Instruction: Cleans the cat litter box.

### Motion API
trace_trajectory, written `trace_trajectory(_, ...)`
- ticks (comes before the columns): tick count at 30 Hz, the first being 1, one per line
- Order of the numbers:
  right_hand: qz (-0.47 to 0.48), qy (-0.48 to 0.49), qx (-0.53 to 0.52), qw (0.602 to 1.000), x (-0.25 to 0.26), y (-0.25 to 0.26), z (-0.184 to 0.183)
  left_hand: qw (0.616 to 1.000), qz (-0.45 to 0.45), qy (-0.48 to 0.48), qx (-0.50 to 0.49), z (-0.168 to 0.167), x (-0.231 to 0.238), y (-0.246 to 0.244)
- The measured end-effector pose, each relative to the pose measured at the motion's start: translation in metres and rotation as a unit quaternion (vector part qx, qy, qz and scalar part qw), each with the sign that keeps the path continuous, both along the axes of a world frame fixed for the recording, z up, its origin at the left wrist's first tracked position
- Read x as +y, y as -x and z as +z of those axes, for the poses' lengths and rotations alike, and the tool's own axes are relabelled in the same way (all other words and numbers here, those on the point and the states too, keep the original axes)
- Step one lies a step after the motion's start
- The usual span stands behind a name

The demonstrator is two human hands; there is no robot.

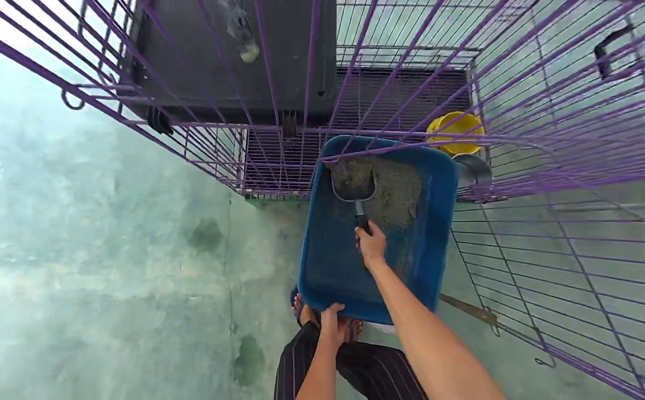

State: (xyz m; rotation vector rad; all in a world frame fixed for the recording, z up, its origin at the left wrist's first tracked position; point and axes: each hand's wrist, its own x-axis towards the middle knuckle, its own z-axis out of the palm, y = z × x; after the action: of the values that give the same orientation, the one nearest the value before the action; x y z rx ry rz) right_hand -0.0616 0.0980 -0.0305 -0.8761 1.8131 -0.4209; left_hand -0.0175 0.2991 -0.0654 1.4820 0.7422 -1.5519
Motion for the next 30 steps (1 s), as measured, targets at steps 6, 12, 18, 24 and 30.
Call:
trace_trajectory(6, 0.091, 0.014, 0.073, 0.993, -0.001, 0.06, 0.045, 0.995, -0.04, 0.047, -0.082, 0.06, -0.008, 0.019)
trace_trajectory(12, 0.1, 0.021, 0.101, 0.99, 0.019, 0.111, 0.126, 0.998, -0.025, -0.005, -0.063, 0.111, -0.037, 0.017)
trace_trajectory(18, 0.178, -0.05, 0.122, 0.975, 0.014, 0.132, 0.178, 0.997, -0.043, -0.009, -0.068, 0.139, -0.058, 0.011)
trace_trajectory(24, 0.193, -0.099, 0.121, 0.969, 0.037, 0.143, 0.2, 0.994, -0.068, 0.04, -0.075, 0.171, -0.105, 0.0)
trace_trajectory(30, 0.179, -0.118, 0.139, 0.967, 0.042, 0.149, 0.214, 0.993, -0.098, 0.03, -0.057, 0.176, -0.14, -0.001)
